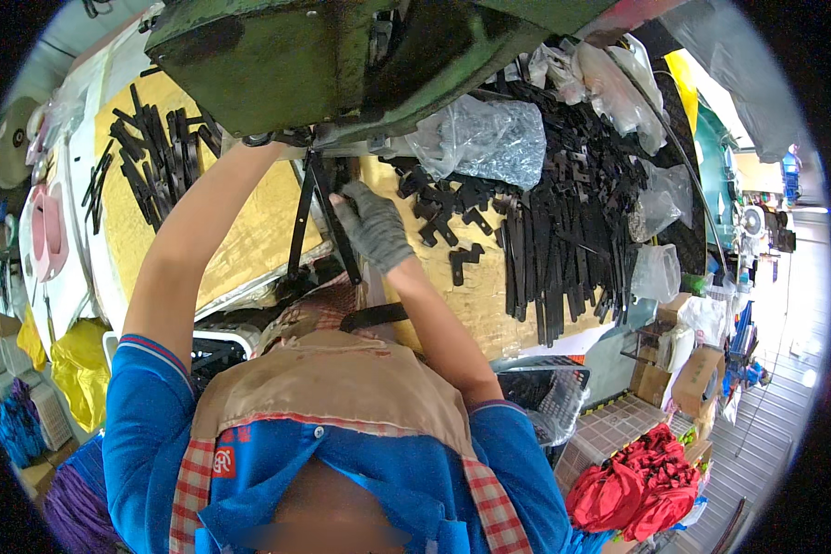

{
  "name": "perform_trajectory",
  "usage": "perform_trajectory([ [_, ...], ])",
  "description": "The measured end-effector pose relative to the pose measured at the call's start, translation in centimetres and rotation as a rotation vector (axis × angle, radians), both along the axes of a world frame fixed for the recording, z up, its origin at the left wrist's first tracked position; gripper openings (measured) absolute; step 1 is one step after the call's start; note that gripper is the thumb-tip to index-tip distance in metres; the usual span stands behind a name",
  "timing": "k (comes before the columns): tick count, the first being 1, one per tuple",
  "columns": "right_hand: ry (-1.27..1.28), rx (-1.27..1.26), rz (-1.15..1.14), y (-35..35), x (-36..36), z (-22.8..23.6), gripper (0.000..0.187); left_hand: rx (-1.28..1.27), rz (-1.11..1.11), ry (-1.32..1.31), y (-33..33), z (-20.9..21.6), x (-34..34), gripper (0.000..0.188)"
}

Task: The person repeatedly picks up black plastic buckle parts and metal rivets, inserts them into a press machine, and presses them together. The person then removes the assembled buckles and places them into a white basket.

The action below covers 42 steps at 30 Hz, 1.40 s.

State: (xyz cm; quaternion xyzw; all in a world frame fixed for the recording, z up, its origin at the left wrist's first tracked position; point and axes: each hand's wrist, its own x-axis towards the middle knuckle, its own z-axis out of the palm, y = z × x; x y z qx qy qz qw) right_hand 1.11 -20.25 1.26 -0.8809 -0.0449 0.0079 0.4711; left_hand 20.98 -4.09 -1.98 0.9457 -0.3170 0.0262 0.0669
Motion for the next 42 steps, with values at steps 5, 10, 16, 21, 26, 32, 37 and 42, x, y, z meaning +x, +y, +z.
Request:
perform_trajectory([
  [5, -0.186, -0.135, -0.321, -10.4, -4.1, -3.8, 0.032, 0.078, -0.034, 0.086, -0.6, 0.1, 0.7, 0.013],
  [10, 0.109, -0.417, -0.275, -15.4, -5.7, -3.7, 0.032, 0.066, -0.04, 0.13, 0.1, 0.5, 0.6, 0.013],
  [16, -0.024, -0.371, -0.267, -16.6, -5.3, -5.9, 0.03, -0.178, 0.025, 0.242, 2.0, 0.5, -0.7, 0.012],
  [21, 0.204, 0.258, -0.448, -13.5, -5.0, -1.5, 0.051, -1.142, 0.383, 0.625, 4.2, 0.6, -5.5, 0.012],
  [26, 0.149, 0.55, -0.424, -10.5, -4.1, -0.6, 0.055, -1.61, 0.338, 0.742, 2.3, 2.6, -11.4, 0.006],
  [32, 0.075, 0.36, -0.233, -8.7, -3.0, -1.4, 0.045, -1.739, 0.403, 0.73, 1.4, 3.0, -12.3, 0.005],
  [37, 0.161, 0.409, -0.214, -7.6, -3.1, -0.4, 0.041, -1.71, 0.454, 0.622, 0.5, 4.0, -13.2, 0.01],
  [42, 0.21, 0.532, -0.227, -7.2, -3.0, -0.3, 0.037, -1.49, 0.388, 0.301, 0.4, 2.8, -13.3, 0.003],
])
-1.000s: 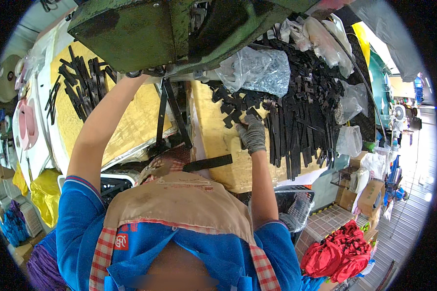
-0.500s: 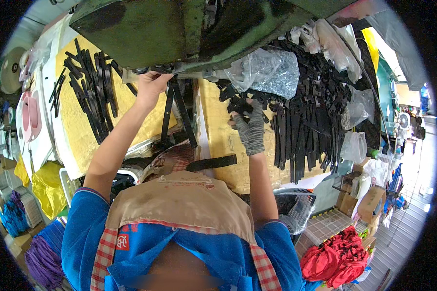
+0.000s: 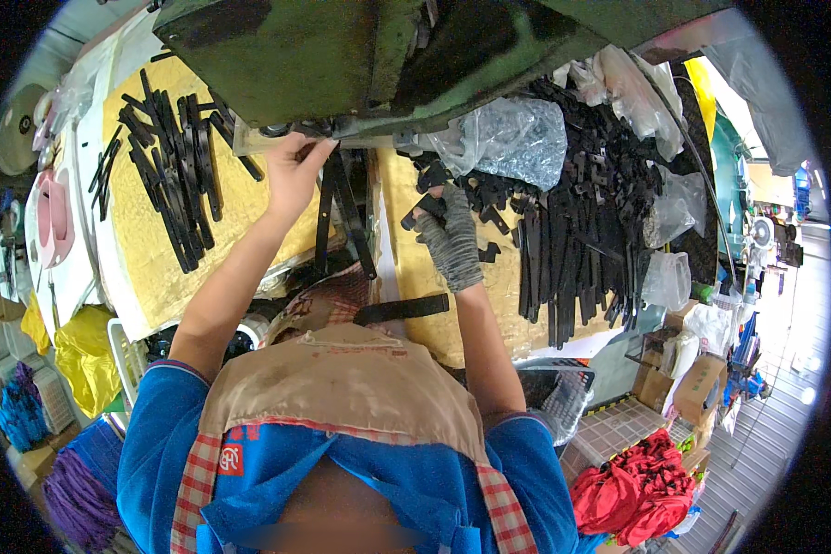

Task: The person repeatedly picks up black plastic buckle parts and metal rivets, inserts them into a press machine, and presses them together. The person then removes the assembled buckles and places them into a white basket.

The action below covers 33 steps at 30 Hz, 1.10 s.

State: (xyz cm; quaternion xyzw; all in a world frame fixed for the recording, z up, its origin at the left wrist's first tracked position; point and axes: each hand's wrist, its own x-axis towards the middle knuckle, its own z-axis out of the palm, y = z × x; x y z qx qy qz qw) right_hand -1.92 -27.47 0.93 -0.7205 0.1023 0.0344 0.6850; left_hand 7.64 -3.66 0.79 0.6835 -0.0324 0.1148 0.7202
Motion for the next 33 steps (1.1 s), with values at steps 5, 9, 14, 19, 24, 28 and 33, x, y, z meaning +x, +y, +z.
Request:
perform_trajectory([
  [5, -0.048, 0.03, 0.037, 1.2, 1.3, 1.2, 0.037, 0.005, 0.155, -0.049, -0.5, -1.2, -2.4, 0.008],
  [9, -0.145, 0.099, 0.084, 3.7, 4.9, 2.4, 0.026, -1.039, 0.435, 0.545, 1.6, -0.7, -3.8, 0.009],
  [14, -0.132, -0.016, 0.234, 8.0, 10.8, 1.4, 0.027, -1.051, 0.324, 0.82, 6.1, -7.7, -6.7, 0.024],
  [19, 0.012, -0.607, 0.473, 7.7, 13.8, -0.1, 0.035, -0.814, 0.103, 0.627, 6.2, -3.7, -8.2, 0.036],
  [24, 0.329, 0.165, 0.247, 6.4, 13.3, -2.8, 0.021, -0.468, -0.064, 0.465, 5.6, -0.2, -6.1, 0.031],
  [28, 0.325, 0.593, 0.158, 6.6, 11.9, -2.2, 0.016, -0.082, -0.135, 0.275, 4.4, 2.7, -3.5, 0.02],
  [33, 0.306, 0.71, 0.121, 6.6, 12.3, -3.5, 0.014, 0.515, -0.087, 0.013, 1.9, 4.2, -0.6, 0.018],
])
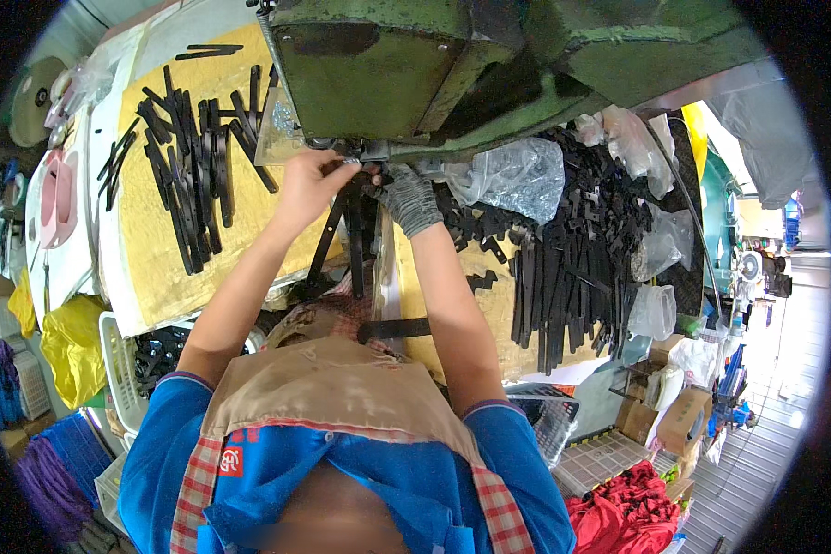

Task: The person repeatedly picks up black plastic buckle parts and metal rivets, inserts them into a press machine, and presses them together. The person then removes the assembled buckles and places them into a white basket.

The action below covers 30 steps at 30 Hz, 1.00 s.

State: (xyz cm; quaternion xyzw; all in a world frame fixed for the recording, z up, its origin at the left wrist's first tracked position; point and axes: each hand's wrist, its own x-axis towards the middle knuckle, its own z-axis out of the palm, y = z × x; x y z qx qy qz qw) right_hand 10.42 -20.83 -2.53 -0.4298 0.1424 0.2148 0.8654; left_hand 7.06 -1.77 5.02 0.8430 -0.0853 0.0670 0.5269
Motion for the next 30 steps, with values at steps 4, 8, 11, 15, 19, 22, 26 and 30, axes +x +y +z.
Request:
perform_trajectory([
  [4, 0.037, 0.132, -0.043, 0.0, 0.3, -0.1, 0.018, 0.026, 0.052, -0.312, -1.3, -2.8, 0.6, 0.016],
  [8, -0.045, 0.148, -0.029, -1.0, 0.2, -3.0, 0.018, -0.205, 0.3, -0.13, -0.8, -2.9, -2.5, 0.038],
  [11, -0.042, 0.089, -0.023, -0.8, -0.2, -2.5, 0.013, -0.464, 0.074, 0.4, 0.3, -6.8, -5.4, 0.042],
  [15, 0.038, 0.044, -0.084, -0.2, -0.5, -0.4, 0.013, -0.687, -0.377, 0.907, 0.6, -7.0, -7.9, 0.046],
  [19, 0.027, 0.091, -0.08, -0.4, -0.8, 0.7, 0.017, -0.806, -0.367, 0.999, 0.3, -6.3, -7.9, 0.041],
  [22, 0.008, 0.082, -0.074, -0.5, -1.6, 1.1, 0.024, -0.748, -0.305, 0.967, -0.2, -4.8, -8.1, 0.039],
  [26, -0.035, 0.113, -0.076, -2.0, -4.4, 1.3, 0.043, -0.83, -0.319, 0.9, -0.3, -4.5, -8.3, 0.037],
  [30, -0.074, -0.123, -0.08, -6.9, -8.8, 2.1, 0.048, -0.74, -0.19, 0.686, 1.7, -2.7, -9.5, 0.036],
])
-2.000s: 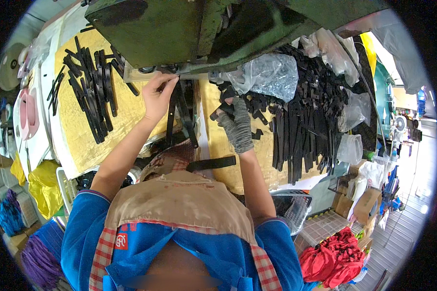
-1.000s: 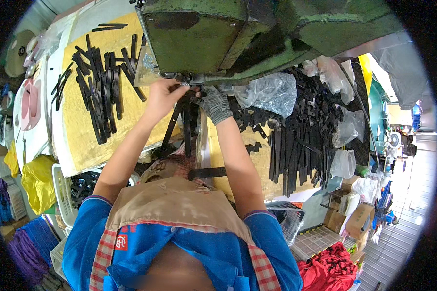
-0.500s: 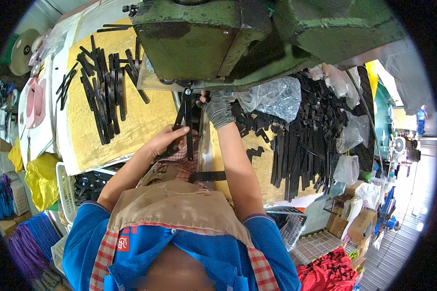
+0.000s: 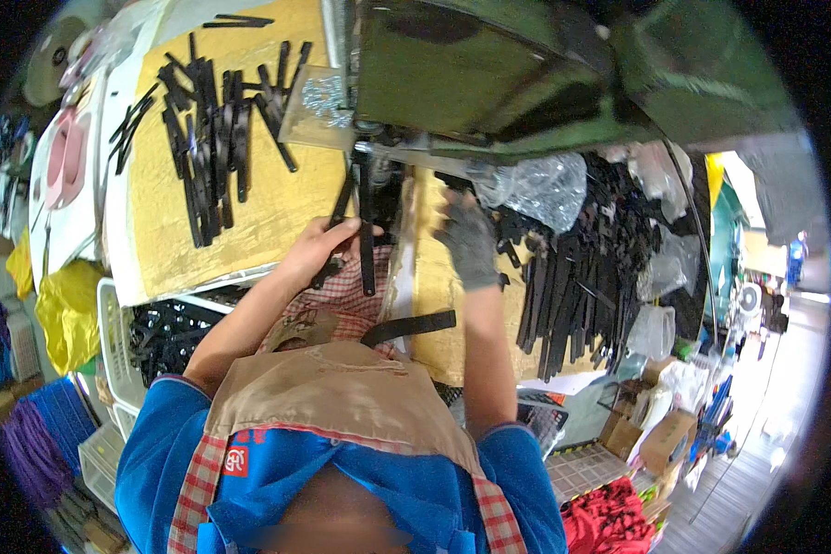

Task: The person repeatedly picks up black plastic buckle parts and metal rivets, inserts them into a press machine, and presses them together. The person then removes the assembled buckles and places them into a white basket.

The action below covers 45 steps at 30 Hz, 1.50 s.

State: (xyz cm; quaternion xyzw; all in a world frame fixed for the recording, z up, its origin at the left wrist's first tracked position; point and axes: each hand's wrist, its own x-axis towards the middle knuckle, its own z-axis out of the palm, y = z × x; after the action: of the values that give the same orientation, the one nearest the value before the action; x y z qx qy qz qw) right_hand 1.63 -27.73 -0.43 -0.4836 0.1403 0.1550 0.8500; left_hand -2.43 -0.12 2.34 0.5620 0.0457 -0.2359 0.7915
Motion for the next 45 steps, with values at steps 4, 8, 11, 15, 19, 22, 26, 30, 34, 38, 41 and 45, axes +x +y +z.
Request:
perform_trajectory([
  [4, -0.102, -0.549, -0.215, -9.6, -6.3, -0.7, 0.038, 0.164, 0.914, -0.121, 4.2, -4.1, -8.7, 0.034],
  [8, 0.063, -2.06, -0.292, -16.0, -12.6, -5.9, 0.045, 0.847, 0.546, -0.502, 6.6, -7.0, -7.4, 0.046],
  [11, -0.057, -2.198, -0.305, -13.6, -13.3, -5.4, 0.034, 1.127, 0.583, -0.668, 9.0, -10.0, 2.6, 0.05],
  [15, -0.256, -1.967, -0.3, -14.6, -12.1, -6.1, 0.026, 1.469, 0.321, -0.707, 13.2, -11.8, 13.5, 0.055],
  [19, -0.33, -1.906, -0.332, -14.0, -11.9, -5.4, 0.026, 1.643, 0.203, -0.711, 13.5, -13.6, 14.7, 0.054],
  [22, -0.201, -1.931, -0.327, -14.6, -12.3, -5.5, 0.028, 1.618, 0.19, -0.768, 12.9, -13.9, 11.1, 0.053],
  [26, -0.246, -1.744, -0.391, -16.3, -12.4, -6.9, 0.026, 1.599, 0.139, -0.796, 12.1, -11.6, 4.1, 0.05],
  [30, -0.147, -1.549, -0.401, -16.1, -11.8, -5.4, 0.029, 1.47, 0.266, -0.749, 12.9, -11.1, 1.2, 0.055],
  [34, -0.241, -0.978, -0.541, -13.0, -9.8, -2.0, 0.021, 1.759, 0.242, -0.448, 14.5, -10.1, 3.1, 0.038],
  [38, -0.125, -0.858, -0.303, -6.2, -6.6, 3.1, 0.019, 2.006, 0.152, -0.492, 16.5, -13.2, 5.9, 0.02],
  [41, -0.168, -1.002, -0.177, -2.2, -6.6, 1.6, 0.028, 1.558, 0.28, -0.33, 15.8, -11.1, 5.2, 0.027],
  [45, -0.474, -1.128, -0.222, 1.4, -6.6, -0.3, 0.017, 0.88, 0.604, -0.461, 11.4, -8.6, 2.4, 0.031],
])
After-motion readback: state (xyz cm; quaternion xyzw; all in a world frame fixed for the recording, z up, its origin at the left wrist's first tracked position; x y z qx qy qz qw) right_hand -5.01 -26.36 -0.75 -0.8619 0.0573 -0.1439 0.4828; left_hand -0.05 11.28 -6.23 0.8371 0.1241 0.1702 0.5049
